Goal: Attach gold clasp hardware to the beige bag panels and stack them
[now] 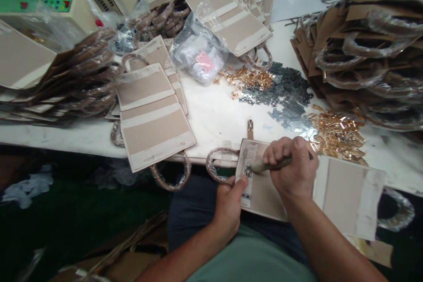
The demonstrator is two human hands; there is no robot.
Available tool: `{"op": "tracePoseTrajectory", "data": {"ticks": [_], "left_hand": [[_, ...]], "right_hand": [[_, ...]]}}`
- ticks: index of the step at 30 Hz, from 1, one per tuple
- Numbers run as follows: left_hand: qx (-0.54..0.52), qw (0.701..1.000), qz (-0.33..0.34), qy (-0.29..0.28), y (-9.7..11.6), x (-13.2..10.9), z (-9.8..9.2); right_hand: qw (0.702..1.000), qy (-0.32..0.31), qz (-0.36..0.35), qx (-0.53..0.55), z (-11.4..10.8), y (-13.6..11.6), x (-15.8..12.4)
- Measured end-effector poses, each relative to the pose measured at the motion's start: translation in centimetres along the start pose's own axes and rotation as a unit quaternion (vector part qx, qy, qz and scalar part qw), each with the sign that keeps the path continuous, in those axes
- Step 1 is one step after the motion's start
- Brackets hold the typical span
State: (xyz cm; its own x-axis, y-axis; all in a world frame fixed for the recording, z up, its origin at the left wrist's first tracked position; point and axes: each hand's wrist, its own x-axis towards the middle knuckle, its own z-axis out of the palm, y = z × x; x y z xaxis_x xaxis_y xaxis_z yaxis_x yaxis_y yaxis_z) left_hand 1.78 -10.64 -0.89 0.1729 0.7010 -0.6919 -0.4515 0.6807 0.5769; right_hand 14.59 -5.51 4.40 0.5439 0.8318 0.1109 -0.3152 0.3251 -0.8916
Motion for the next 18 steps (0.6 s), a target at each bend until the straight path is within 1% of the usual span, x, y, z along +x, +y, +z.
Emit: {"op": "tracePoseTrajectory", "data": {"ticks": [5,8,10,12,13,14,15,18], "left_hand": [[-0.001,1.0,0.006,0.002,0.1,0.3,0.1],[0.0,1.0,0.01,-0.003,0.2,0.3,0.2],[0.012,1.0,0.024,-0.007,0.2,0.2,0.2],[0.023,0.999,0.045,-0.011,0.2,0.2,0.1],[0.025,0.998,0.056,-0.012,0.2,0.2,0.1],[0.024,0.998,0.062,-0.013,0.2,0.2,0.1],[0.02,0.998,0.064,-0.013,0.2,0.1,0.1],[0.002,0.999,0.044,-0.016,0.2,0.1,0.2]], "right_hand": [[0.998,-0.049,-0.027,-0.017,-0.2,0.5,-0.5],[0.994,-0.068,-0.071,-0.053,-0.1,0.9,-1.3],[0.982,-0.114,-0.112,-0.103,0.1,1.1,-1.8],[0.958,-0.181,-0.14,-0.173,0.4,1.2,-2.0],[0.946,-0.208,-0.14,-0.206,0.6,1.1,-1.9],[0.938,-0.221,-0.128,-0.233,0.7,1.1,-1.7],[0.938,-0.219,-0.105,-0.248,0.8,1.0,-1.4],[0.951,-0.185,-0.025,-0.245,1.1,0.4,-0.4]]}}
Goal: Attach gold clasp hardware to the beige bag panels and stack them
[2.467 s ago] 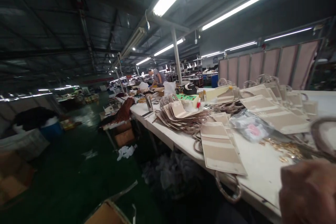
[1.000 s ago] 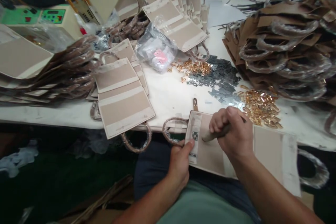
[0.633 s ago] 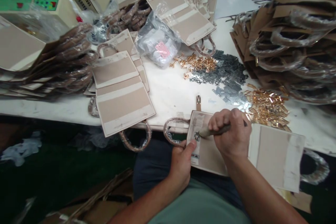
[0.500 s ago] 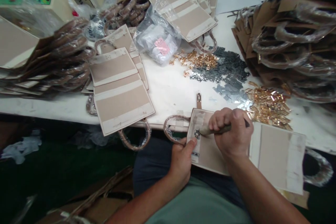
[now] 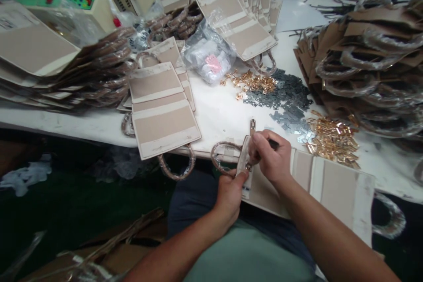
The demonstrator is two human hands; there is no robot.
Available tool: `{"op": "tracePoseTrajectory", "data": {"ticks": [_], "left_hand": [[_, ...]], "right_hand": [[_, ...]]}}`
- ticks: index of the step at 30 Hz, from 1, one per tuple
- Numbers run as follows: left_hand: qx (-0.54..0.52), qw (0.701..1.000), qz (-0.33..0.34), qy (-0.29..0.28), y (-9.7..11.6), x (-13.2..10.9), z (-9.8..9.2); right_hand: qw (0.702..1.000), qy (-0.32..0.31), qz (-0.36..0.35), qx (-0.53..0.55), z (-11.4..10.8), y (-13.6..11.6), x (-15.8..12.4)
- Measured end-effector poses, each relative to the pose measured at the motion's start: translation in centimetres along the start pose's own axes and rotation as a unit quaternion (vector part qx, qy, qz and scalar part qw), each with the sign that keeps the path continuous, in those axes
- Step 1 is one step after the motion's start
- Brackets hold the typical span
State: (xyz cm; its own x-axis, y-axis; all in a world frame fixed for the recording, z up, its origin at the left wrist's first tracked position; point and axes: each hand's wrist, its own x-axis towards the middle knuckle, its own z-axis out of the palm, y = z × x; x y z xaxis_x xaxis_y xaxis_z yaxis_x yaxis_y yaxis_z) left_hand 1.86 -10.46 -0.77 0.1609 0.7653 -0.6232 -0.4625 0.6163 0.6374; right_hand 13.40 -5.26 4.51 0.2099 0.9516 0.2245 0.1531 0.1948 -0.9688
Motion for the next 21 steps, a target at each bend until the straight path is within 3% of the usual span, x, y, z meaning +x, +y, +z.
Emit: {"op": "tracePoseTrajectory", "data": {"ticks": [2,8,11,14,17,21], "left_hand": [[-0.011,1.0,-0.005,-0.01,0.0,-0.1,0.0],[0.001,0.998,0.057,0.007,-0.2,-0.1,-0.2],[0.004,0.998,0.059,0.008,-0.2,-0.2,-0.2],[-0.014,0.999,0.038,-0.014,-0.1,-0.3,-0.1],[-0.024,1.0,0.005,-0.013,-0.1,-0.3,-0.1],[-0.017,1.0,-0.018,0.004,-0.5,-0.1,-0.2]], "right_hand": [[1.0,-0.004,0.004,0.001,0.1,-0.6,0.5],[0.978,-0.149,-0.111,-0.097,2.1,-2.2,0.8],[0.969,-0.168,-0.142,-0.116,2.0,-1.6,0.4],[0.978,-0.141,-0.125,-0.091,0.8,-0.9,0.0],[0.994,-0.074,-0.076,-0.003,-0.4,-1.2,-0.1],[0.982,0.031,-0.125,0.135,-0.5,-2.0,-0.4]]}}
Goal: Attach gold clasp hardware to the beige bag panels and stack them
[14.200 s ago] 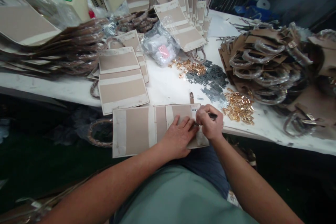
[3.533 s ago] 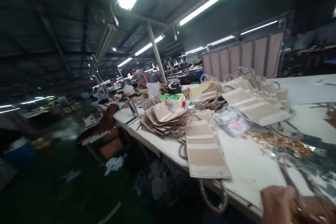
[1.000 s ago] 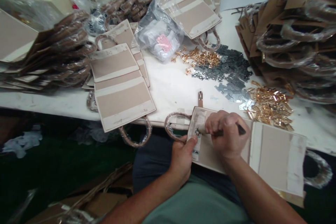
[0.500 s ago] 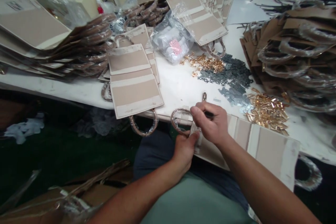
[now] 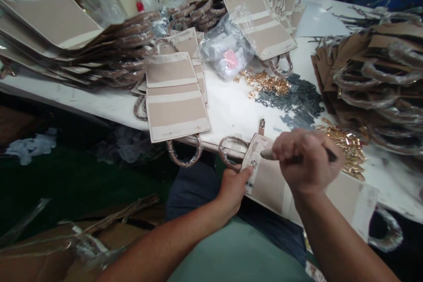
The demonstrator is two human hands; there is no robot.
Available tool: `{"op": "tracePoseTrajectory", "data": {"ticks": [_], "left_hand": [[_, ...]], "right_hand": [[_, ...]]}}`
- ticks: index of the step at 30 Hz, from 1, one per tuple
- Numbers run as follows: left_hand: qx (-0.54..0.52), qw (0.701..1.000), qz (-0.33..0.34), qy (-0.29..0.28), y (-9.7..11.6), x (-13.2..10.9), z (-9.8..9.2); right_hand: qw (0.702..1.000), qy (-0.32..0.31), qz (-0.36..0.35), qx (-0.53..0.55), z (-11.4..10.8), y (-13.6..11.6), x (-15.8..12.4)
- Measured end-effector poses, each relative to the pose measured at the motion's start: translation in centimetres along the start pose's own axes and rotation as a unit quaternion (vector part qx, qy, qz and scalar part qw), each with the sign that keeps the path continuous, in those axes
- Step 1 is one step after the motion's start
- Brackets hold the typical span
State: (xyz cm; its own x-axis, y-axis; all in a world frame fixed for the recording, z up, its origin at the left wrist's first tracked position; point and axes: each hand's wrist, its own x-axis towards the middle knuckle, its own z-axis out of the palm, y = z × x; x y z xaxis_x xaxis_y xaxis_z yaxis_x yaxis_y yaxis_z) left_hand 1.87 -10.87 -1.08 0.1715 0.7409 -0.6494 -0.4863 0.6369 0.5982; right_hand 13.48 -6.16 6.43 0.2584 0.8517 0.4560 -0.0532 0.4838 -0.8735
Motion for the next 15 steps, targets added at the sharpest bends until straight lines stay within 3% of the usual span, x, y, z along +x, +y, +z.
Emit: {"op": "tracePoseTrajectory", "data": {"ticks": [2,4,8,11,15], "left_hand": [[0.001,1.0,0.006,0.004,0.0,0.0,0.0],[-0.002,1.0,0.012,0.005,0.0,0.0,0.1],[-0.001,1.0,0.0,0.006,0.2,-0.1,0.1],[-0.001,1.0,-0.012,0.001,0.4,-0.3,0.2],[-0.006,0.999,-0.035,0.005,0.8,-0.6,0.3]], "right_hand": [[0.999,0.0,-0.015,-0.029,0.2,0.3,-0.7],[0.996,-0.011,0.018,-0.087,-0.1,0.9,-1.5],[0.982,-0.022,0.067,-0.176,-2.6,0.7,-1.8],[0.93,-0.041,0.119,-0.344,-5.2,-0.5,-0.9],[0.853,-0.136,0.141,-0.483,-7.2,0.0,-0.9]]}}
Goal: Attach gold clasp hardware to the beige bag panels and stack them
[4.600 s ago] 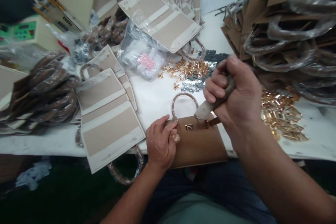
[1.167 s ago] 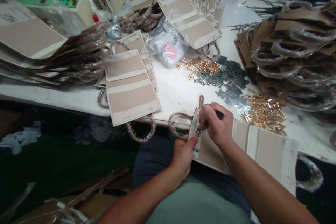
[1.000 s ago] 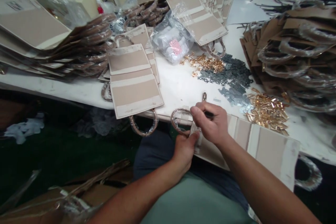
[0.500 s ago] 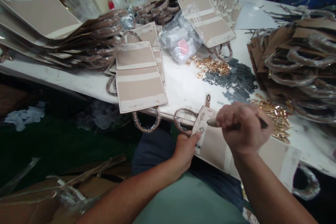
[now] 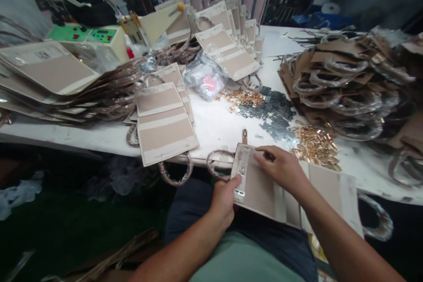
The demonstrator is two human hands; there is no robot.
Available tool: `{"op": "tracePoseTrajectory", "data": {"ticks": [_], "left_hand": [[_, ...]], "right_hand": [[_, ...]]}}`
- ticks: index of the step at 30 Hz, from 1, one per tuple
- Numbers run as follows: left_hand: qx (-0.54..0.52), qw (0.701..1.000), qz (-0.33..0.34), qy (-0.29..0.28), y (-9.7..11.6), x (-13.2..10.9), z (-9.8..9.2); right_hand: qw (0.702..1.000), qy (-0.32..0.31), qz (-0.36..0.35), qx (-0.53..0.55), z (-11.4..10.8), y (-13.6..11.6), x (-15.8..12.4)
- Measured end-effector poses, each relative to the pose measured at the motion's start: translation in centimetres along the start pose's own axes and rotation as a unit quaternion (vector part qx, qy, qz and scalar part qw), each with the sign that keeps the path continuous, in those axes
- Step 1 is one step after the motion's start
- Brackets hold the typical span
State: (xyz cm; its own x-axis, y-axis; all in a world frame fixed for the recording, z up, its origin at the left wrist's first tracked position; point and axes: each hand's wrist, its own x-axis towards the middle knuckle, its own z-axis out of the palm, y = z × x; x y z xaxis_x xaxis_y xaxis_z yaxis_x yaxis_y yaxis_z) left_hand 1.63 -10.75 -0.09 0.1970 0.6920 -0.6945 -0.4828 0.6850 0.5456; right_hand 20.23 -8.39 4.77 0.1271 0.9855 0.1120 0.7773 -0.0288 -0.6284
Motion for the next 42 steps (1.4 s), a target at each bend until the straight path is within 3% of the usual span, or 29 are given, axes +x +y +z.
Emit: {"op": "tracePoseTrajectory", "data": {"ticks": [6,7,9,10,12,13,15,17,18,20,23,28,42], "left_hand": [[0.102,0.994,-0.027,-0.037,0.9,-1.1,-1.8],[0.139,0.99,0.005,-0.036,1.1,-1.4,-2.5],[0.224,0.966,0.13,0.008,1.8,-2.3,-4.1],[0.269,0.937,0.215,0.05,2.2,-2.7,-4.7],[0.363,0.837,0.391,0.124,3.3,-3.3,-5.4],[0.416,0.772,0.463,0.129,4.0,-3.3,-5.4],[0.531,0.638,0.554,0.065,5.2,-2.6,-4.5],[0.636,0.527,0.562,-0.04,6.3,-0.9,-2.9],[0.678,0.489,0.543,-0.077,6.8,0.0,-2.1],[0.737,0.445,0.496,-0.112,7.5,1.7,-0.9],[0.778,0.416,0.455,-0.118,8.1,3.0,-0.1],[0.803,0.387,0.438,-0.116,8.8,2.5,0.2],[0.809,0.332,0.469,-0.123,9.4,3.7,-0.3]], "right_hand": [[0.984,-0.036,0.014,-0.172,2.7,0.2,-0.9],[0.981,-0.035,0.021,-0.188,2.9,-0.1,-1.0],[0.977,-0.038,0.029,-0.209,3.1,-0.5,-0.9],[0.975,-0.041,0.03,-0.215,3.1,-0.6,-0.9],[0.975,-0.04,0.03,-0.218,3.2,-0.7,-0.7],[0.975,-0.037,0.029,-0.217,3.2,-0.7,-0.6],[0.976,-0.03,0.027,-0.213,3.4,-0.6,-0.5],[0.978,-0.026,0.027,-0.207,3.5,-0.6,-0.6],[0.978,-0.024,0.029,-0.204,3.5,-0.6,-0.6],[0.979,-0.021,0.033,-0.199,3.6,-0.7,-0.7],[0.98,-0.014,0.033,-0.196,3.7,-0.8,-0.8],[0.976,-0.03,0.02,-0.213,4.3,-1.2,-1.3],[0.969,-0.071,0.031,-0.235,5.0,-2.4,-1.1]]}}
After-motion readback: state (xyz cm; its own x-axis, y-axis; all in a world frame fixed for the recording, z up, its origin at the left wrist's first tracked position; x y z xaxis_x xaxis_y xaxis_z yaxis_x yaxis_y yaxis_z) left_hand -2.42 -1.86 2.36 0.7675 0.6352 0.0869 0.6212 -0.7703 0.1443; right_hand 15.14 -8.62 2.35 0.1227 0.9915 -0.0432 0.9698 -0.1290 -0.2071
